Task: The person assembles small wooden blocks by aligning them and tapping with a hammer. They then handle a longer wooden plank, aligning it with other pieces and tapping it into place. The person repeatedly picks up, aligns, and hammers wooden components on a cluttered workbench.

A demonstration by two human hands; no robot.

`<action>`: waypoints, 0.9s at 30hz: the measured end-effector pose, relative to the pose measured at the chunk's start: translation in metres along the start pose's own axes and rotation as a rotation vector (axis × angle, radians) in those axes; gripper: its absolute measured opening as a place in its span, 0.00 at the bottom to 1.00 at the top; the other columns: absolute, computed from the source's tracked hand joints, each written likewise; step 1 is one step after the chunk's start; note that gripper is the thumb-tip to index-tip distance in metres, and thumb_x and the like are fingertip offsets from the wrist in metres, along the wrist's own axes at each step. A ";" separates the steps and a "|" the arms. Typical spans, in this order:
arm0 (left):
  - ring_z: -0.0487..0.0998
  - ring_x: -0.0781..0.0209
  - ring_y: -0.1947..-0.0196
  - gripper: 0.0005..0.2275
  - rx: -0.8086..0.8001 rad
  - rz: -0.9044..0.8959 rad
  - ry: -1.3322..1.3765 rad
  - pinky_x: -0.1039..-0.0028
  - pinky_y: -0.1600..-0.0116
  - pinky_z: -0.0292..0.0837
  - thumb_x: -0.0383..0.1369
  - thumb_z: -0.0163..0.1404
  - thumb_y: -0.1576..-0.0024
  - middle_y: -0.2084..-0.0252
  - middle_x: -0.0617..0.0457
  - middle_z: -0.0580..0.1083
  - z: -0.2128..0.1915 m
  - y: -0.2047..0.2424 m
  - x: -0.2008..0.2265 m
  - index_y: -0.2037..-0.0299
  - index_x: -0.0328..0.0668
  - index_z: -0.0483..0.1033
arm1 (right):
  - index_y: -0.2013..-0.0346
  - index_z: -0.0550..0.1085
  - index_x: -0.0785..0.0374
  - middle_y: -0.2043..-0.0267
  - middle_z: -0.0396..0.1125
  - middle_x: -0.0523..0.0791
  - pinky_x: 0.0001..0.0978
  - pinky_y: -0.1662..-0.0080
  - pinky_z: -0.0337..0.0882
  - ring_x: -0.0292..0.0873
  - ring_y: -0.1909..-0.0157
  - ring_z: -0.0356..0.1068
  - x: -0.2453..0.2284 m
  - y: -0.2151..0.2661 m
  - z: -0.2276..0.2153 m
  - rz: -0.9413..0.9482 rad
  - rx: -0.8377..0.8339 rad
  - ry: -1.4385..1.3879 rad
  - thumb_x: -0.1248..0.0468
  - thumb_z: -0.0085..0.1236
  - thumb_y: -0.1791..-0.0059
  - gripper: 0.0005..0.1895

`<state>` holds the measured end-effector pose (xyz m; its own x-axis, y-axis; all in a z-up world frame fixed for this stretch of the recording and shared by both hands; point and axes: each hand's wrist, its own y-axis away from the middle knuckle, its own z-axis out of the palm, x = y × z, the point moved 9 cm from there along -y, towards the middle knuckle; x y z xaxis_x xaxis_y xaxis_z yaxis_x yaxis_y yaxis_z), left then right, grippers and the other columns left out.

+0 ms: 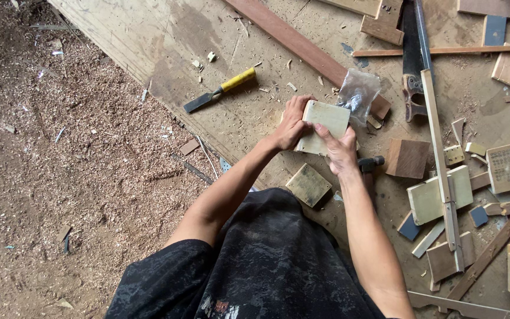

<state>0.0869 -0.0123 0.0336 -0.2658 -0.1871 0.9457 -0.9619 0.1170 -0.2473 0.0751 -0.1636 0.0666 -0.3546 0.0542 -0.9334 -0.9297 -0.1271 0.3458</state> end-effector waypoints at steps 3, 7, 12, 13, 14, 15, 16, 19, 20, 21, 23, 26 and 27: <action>0.61 0.46 0.37 0.33 -0.001 -0.014 0.004 0.58 0.29 0.52 0.52 0.39 0.44 0.39 0.39 0.62 0.000 0.002 -0.002 0.34 0.34 0.59 | 0.47 0.70 0.71 0.51 0.73 0.50 0.37 0.52 0.81 0.42 0.53 0.76 0.002 0.001 0.000 0.023 0.019 -0.006 0.57 0.76 0.59 0.34; 0.61 0.45 0.38 0.33 -0.006 -0.019 0.009 0.58 0.30 0.53 0.51 0.39 0.44 0.39 0.39 0.62 0.001 0.001 -0.003 0.34 0.34 0.59 | 0.47 0.70 0.71 0.51 0.73 0.50 0.37 0.52 0.81 0.42 0.53 0.75 0.003 0.001 0.001 0.037 0.017 -0.031 0.58 0.76 0.59 0.33; 0.61 0.45 0.35 0.33 -0.014 0.006 0.027 0.56 0.27 0.51 0.51 0.38 0.42 0.38 0.39 0.62 -0.003 0.001 0.004 0.31 0.34 0.58 | 0.47 0.71 0.70 0.50 0.73 0.49 0.36 0.49 0.78 0.41 0.52 0.75 0.002 -0.001 -0.001 0.007 0.037 0.015 0.60 0.76 0.59 0.32; 0.61 0.45 0.34 0.32 -0.020 0.036 0.024 0.55 0.26 0.51 0.50 0.37 0.41 0.37 0.40 0.62 -0.005 0.001 0.009 0.31 0.35 0.58 | 0.47 0.71 0.70 0.50 0.74 0.50 0.36 0.49 0.78 0.41 0.52 0.74 0.001 -0.002 0.000 -0.007 0.022 0.008 0.60 0.76 0.59 0.31; 0.59 0.44 0.33 0.32 0.013 0.040 0.004 0.54 0.27 0.50 0.50 0.38 0.40 0.36 0.39 0.61 -0.009 0.000 0.012 0.30 0.35 0.57 | 0.46 0.72 0.70 0.50 0.74 0.50 0.36 0.48 0.77 0.42 0.51 0.74 0.000 -0.003 0.002 -0.021 0.007 0.001 0.60 0.76 0.59 0.31; 0.57 0.43 0.32 0.32 0.043 0.037 -0.015 0.52 0.27 0.50 0.49 0.38 0.40 0.36 0.39 0.61 -0.011 0.004 0.016 0.30 0.35 0.57 | 0.46 0.72 0.70 0.49 0.74 0.50 0.36 0.47 0.76 0.42 0.50 0.74 0.002 -0.002 0.000 -0.026 0.019 0.017 0.59 0.76 0.58 0.32; 0.56 0.41 0.32 0.31 0.074 0.034 -0.034 0.51 0.27 0.50 0.48 0.39 0.39 0.35 0.38 0.60 -0.012 0.008 0.019 0.29 0.35 0.56 | 0.45 0.72 0.71 0.48 0.74 0.51 0.36 0.46 0.76 0.43 0.49 0.74 0.004 -0.001 -0.002 -0.030 0.030 0.034 0.58 0.76 0.58 0.33; 0.58 0.43 0.36 0.32 0.252 -0.058 -0.156 0.51 0.33 0.56 0.50 0.48 0.42 0.41 0.37 0.58 -0.031 0.010 0.018 0.31 0.41 0.57 | 0.44 0.68 0.70 0.47 0.72 0.51 0.38 0.43 0.76 0.44 0.46 0.73 0.009 -0.004 -0.006 -0.006 0.081 0.069 0.55 0.78 0.61 0.39; 0.59 0.44 0.37 0.30 0.164 -0.146 -0.144 0.52 0.34 0.58 0.50 0.49 0.42 0.41 0.39 0.60 -0.027 0.003 0.009 0.33 0.45 0.60 | 0.43 0.66 0.69 0.47 0.71 0.51 0.39 0.42 0.77 0.44 0.45 0.73 0.009 -0.007 -0.007 0.009 0.098 0.081 0.54 0.78 0.62 0.41; 0.60 0.46 0.38 0.27 0.076 -0.243 -0.132 0.53 0.35 0.60 0.49 0.49 0.42 0.42 0.41 0.61 -0.022 0.003 -0.001 0.34 0.49 0.64 | 0.43 0.66 0.69 0.47 0.71 0.51 0.41 0.44 0.78 0.45 0.46 0.73 0.011 -0.006 -0.006 0.016 0.099 0.093 0.53 0.78 0.63 0.42; 0.63 0.47 0.39 0.24 -0.007 -0.280 -0.083 0.54 0.35 0.63 0.48 0.50 0.40 0.43 0.43 0.63 -0.018 0.003 -0.008 0.36 0.52 0.68 | 0.44 0.67 0.69 0.48 0.71 0.52 0.45 0.47 0.80 0.46 0.48 0.74 0.012 -0.003 -0.007 0.030 0.101 0.118 0.49 0.77 0.65 0.45; 0.65 0.48 0.38 0.21 0.016 -0.137 0.022 0.56 0.32 0.64 0.47 0.52 0.38 0.43 0.44 0.63 -0.027 -0.009 0.000 0.37 0.50 0.71 | 0.42 0.67 0.69 0.47 0.72 0.52 0.42 0.46 0.79 0.46 0.47 0.74 0.005 -0.004 -0.004 0.011 0.085 0.135 0.50 0.78 0.64 0.45; 0.64 0.47 0.38 0.21 0.018 -0.131 0.060 0.56 0.32 0.63 0.46 0.52 0.37 0.43 0.44 0.63 -0.028 -0.007 0.000 0.37 0.49 0.71 | 0.43 0.67 0.69 0.48 0.72 0.52 0.42 0.47 0.79 0.46 0.48 0.74 0.004 -0.003 -0.001 0.011 0.076 0.112 0.50 0.78 0.64 0.44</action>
<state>0.0952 0.0143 0.0416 -0.1343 -0.1407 0.9809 -0.9892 0.0780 -0.1243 0.0767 -0.1644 0.0615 -0.3553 -0.0587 -0.9329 -0.9322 -0.0516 0.3582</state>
